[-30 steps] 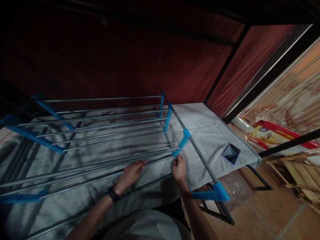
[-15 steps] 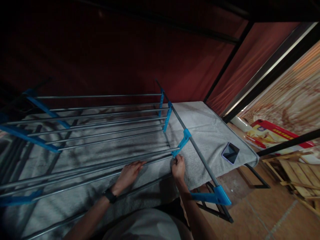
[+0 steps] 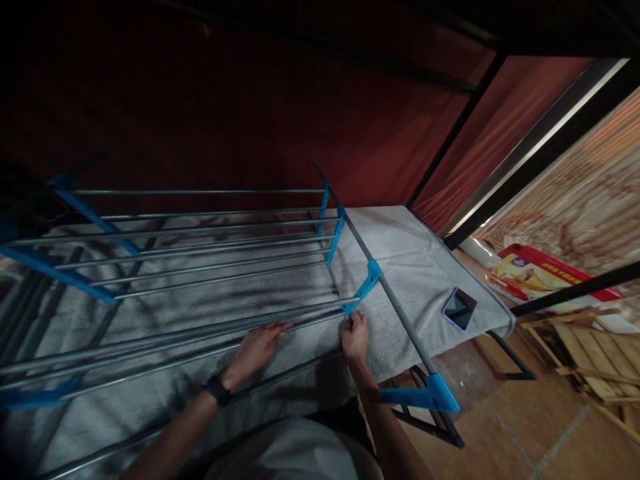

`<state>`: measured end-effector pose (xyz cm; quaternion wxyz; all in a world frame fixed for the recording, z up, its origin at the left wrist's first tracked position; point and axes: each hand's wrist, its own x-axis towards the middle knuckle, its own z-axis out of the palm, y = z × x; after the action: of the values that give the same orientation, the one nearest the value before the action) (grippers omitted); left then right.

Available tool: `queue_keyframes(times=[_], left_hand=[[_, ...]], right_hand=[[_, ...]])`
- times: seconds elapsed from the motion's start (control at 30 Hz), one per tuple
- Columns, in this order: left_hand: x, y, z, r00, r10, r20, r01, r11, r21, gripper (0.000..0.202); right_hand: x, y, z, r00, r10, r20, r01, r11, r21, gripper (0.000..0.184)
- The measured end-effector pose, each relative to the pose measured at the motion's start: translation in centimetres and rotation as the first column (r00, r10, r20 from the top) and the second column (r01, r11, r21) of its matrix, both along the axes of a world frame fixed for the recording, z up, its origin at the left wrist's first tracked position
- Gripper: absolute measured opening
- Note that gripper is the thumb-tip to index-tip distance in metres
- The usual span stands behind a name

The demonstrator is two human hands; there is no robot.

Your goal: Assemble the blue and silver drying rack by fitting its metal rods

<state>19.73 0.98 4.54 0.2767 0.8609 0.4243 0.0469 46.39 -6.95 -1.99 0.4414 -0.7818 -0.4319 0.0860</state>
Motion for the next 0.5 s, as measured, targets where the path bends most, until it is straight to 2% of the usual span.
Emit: queue_keyframes(times=[0.3, 0.5], left_hand=[[0.05, 0.09, -0.31, 1.000, 0.008, -0.018, -0.009, 1.000, -0.022, 0.044], [-0.14, -0.25, -0.07, 0.999, -0.032, 0.002, 0.032, 0.999, 0.030, 0.046]], right_hand=[[-0.38, 0.10, -0.09, 1.000, -0.005, -0.003, 0.005, 1.000, 0.014, 0.021], [-0.67, 0.29, -0.24, 1.000, -0.024, 0.004, 0.024, 0.999, 0.039, 0.019]])
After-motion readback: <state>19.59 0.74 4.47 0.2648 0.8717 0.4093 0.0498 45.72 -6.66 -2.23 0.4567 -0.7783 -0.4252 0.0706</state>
